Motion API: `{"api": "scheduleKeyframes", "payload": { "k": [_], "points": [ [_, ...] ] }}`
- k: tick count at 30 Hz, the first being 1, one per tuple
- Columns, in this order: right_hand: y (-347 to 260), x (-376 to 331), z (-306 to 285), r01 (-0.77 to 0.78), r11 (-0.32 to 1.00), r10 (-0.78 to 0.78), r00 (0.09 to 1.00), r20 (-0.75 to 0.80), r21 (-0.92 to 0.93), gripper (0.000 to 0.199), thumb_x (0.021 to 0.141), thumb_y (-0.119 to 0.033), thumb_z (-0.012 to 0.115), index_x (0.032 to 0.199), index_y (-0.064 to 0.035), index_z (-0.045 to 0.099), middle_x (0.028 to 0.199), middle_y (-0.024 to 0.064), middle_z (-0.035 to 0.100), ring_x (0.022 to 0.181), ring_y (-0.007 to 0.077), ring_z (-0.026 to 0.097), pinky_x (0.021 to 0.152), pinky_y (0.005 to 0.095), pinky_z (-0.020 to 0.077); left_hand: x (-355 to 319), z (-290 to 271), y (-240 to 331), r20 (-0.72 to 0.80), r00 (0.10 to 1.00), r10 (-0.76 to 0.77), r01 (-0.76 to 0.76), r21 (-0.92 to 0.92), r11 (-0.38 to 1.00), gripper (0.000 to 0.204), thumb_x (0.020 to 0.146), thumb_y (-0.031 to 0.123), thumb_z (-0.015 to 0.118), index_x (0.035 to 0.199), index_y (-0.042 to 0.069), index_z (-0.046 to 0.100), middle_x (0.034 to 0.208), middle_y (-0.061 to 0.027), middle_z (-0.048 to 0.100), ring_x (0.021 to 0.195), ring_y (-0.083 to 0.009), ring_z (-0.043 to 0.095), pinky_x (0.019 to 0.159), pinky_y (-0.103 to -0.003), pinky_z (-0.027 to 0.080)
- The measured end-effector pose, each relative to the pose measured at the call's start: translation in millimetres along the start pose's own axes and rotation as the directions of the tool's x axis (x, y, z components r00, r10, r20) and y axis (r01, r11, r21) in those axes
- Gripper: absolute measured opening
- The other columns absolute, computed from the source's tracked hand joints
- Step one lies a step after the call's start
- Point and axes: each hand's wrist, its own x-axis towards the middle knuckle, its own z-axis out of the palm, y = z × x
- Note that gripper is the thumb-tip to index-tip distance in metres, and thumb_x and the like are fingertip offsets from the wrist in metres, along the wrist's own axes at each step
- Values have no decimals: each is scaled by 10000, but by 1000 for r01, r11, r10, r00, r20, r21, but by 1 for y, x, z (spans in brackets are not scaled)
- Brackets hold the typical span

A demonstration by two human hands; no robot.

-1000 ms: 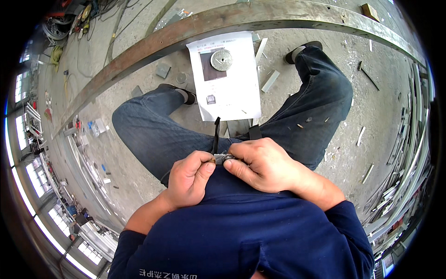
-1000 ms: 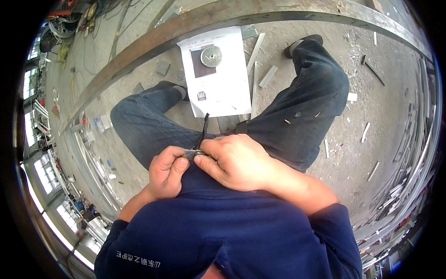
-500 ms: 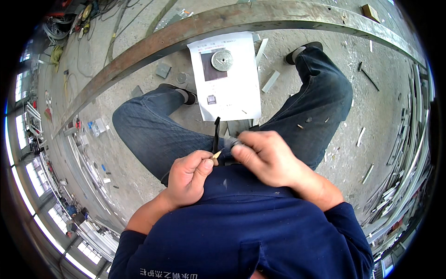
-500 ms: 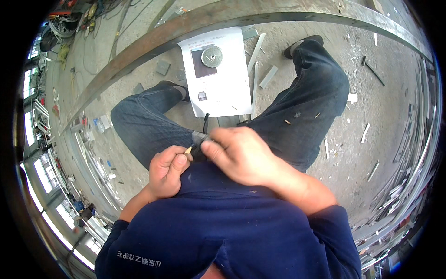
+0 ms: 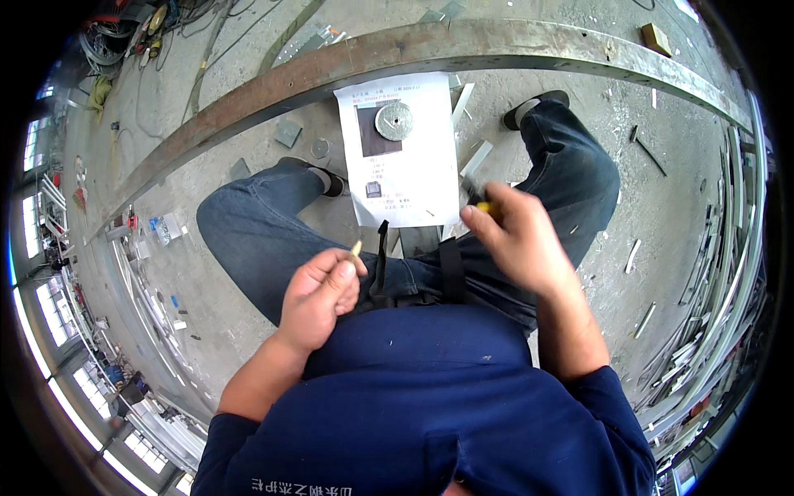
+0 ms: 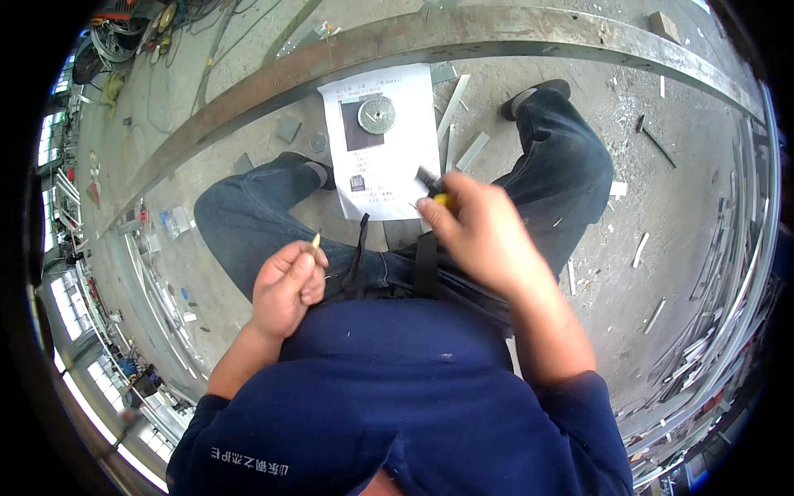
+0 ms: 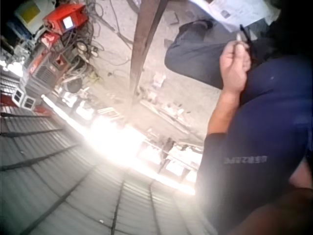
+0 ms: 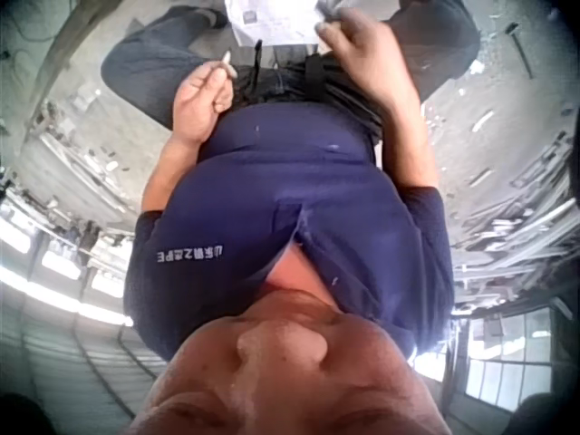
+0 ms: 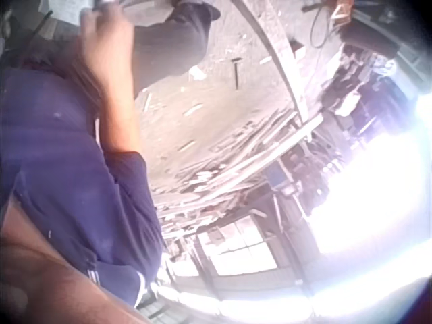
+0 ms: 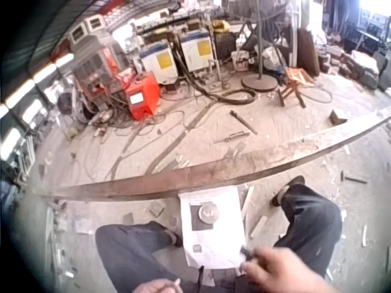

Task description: The person sits on the floor and uses a yellow utility knife to strip the coating from the ends of a small metal rod. They then stand, walk to a red welding machine, pick up a circular grinding disc, and briefly inspect it before returning to the original spot.

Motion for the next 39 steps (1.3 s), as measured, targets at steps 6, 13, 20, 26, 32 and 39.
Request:
{"api": "scheduleKeyframes", "payload": {
  "k": [6, 13, 20, 26, 32, 39],
  "points": [
    [86, 86, -24, -7, 704, 40, 999, 30, -711, 183, 884, -69, 574, 1037, 29, 596, 922, 239, 672, 899, 427, 660, 827, 487, 533, 46, -19, 11, -84, 975, 204, -168, 311, 935, 237, 1047, 252, 540, 1071, 26, 607, 653, 90, 399, 549, -10, 330, 501, -195, 262],
    [22, 92, -5, -46, 960, 78, 991, 107, -276, 319, 907, -183, 694, 1132, 42, 668, 1056, 246, 694, 961, 340, 694, 834, 390, 541, 72, -20, 8, -54, 993, 106, -104, 27, 994, 219, 1067, 280, 494, 1092, 82, 583, 655, 55, 412, 539, -28, 343, 487, -193, 314],
    [2, 62, 68, -99, 756, -90, 963, 253, 647, 286, 968, -133, 662, 1204, 29, 658, 1002, 68, 649, 969, 146, 615, 880, 297, 494, 101, 2, -8, 296, 955, 15, 32, -154, 988, 212, 1071, 247, 488, 1021, 62, 579, 742, 35, 485, 634, -55, 424, 568, -218, 358],
    [18, 83, 36, -21, 773, -49, 994, 93, 634, 147, 1005, -83, 578, 1081, 11, 662, 959, 52, 670, 895, 143, 622, 823, 284, 497, 118, -21, 18, 280, 933, 227, -355, 606, 712, 248, 970, 192, 645, 1085, -27, 624, 963, -48, 634, 893, -139, 591, 823, -291, 480],
    [70, 112, -42, -53, 852, 178, 965, -192, 520, 199, 1016, -73, 501, 1146, 33, 609, 835, 44, 643, 755, 119, 607, 690, 258, 489, 153, -56, 25, -54, 959, 277, -201, 561, 803, 192, 935, 170, 682, 1027, 4, 652, 924, -31, 653, 849, -113, 588, 796, -277, 479],
    [57, 77, -35, 77, 935, 65, 922, -382, 345, 122, 939, -76, 644, 1039, -10, 623, 785, -44, 515, 696, 33, 440, 611, 222, 385, 153, -38, 16, 135, 903, 408, -356, 767, 534, 116, 901, 73, 659, 895, -27, 600, 791, -69, 592, 733, -151, 567, 712, -280, 469]
  ]
}}
